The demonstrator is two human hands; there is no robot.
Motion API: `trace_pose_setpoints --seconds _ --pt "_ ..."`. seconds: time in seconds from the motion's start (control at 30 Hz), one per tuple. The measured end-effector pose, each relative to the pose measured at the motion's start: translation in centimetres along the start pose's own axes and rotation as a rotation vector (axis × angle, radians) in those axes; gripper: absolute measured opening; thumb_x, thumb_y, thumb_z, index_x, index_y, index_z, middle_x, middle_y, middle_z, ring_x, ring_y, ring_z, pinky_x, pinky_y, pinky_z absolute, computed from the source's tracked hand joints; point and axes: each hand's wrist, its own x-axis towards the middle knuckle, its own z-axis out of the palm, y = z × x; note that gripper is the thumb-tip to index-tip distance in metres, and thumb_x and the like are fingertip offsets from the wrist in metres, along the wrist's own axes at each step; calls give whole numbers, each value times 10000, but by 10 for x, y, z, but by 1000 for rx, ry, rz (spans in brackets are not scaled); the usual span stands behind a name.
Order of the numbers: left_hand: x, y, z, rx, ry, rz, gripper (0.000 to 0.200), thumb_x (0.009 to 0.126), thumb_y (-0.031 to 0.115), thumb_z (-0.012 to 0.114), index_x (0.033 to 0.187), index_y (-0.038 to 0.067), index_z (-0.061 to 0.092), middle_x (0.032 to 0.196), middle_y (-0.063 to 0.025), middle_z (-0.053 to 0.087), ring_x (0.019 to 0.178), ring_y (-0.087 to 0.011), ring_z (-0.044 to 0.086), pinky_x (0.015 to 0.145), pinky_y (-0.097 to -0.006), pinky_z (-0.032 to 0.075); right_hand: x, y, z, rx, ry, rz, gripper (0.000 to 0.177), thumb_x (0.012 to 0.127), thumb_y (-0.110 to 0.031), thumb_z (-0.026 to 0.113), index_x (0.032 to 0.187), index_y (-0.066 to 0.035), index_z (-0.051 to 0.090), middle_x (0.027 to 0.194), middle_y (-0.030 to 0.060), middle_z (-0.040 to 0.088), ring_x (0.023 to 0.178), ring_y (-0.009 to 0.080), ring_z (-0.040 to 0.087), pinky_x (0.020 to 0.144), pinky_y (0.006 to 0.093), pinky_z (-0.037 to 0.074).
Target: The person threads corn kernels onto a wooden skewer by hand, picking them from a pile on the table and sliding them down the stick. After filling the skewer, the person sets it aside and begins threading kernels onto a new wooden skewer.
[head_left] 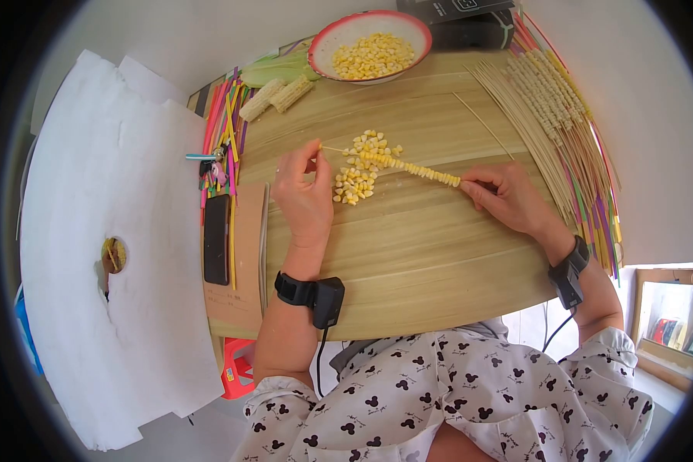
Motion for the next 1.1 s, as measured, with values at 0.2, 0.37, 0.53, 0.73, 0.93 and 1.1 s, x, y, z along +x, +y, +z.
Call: trace_pose_setpoints --seconds 0.2,0.37,0.53,0.73,0.93,1.1 --pt "0 2 1 5 -8 14 166 844 7 666 1006 2 700 777 -69 624 683 -133 558 652 -275 471 0 1 0 -4 4 -6 156 939 -124 606 930 20 662 594 33 533 537 90 469 511 267 390" --pt "0 2 0 7 -36 31 170 846 11 667 1012 3 699 782 -73 626 681 -135 560 651 -277 470 0 1 -3 -17 -13 -11 135 944 -100 615 938 22 673 626 5 539 572 55 465 511 235 380" --pt "-2 4 1 -14 -50 22 173 849 14 665 1017 3 700 795 -73 633 690 -131 566 659 -270 473 0 1 -3 -24 -27 -7 138 945 -101 611 953 23 672 628 9 546 570 58 471 512 236 383" --pt "-7 5 4 -67 -115 -33 183 848 3 652 1023 -4 702 809 -70 644 714 -117 581 680 -255 480 0 1 -1 -9 2 -13 166 941 -134 595 912 16 659 584 47 537 520 107 469 511 280 396" --pt "-11 13 6 -120 -198 -20 200 846 -5 646 1036 3 706 804 -62 639 716 -111 581 676 -249 477 0 -1 -1 -37 -3 -47 170 947 -142 590 908 10 654 590 45 544 524 108 476 520 280 400" --pt "-16 21 8 -176 -248 -61 210 846 -8 639 1046 0 703 796 -60 628 718 -116 578 675 -255 473 1 3 -1 -29 -6 -45 182 956 -156 584 884 2 637 586 37 539 528 109 466 522 281 395"
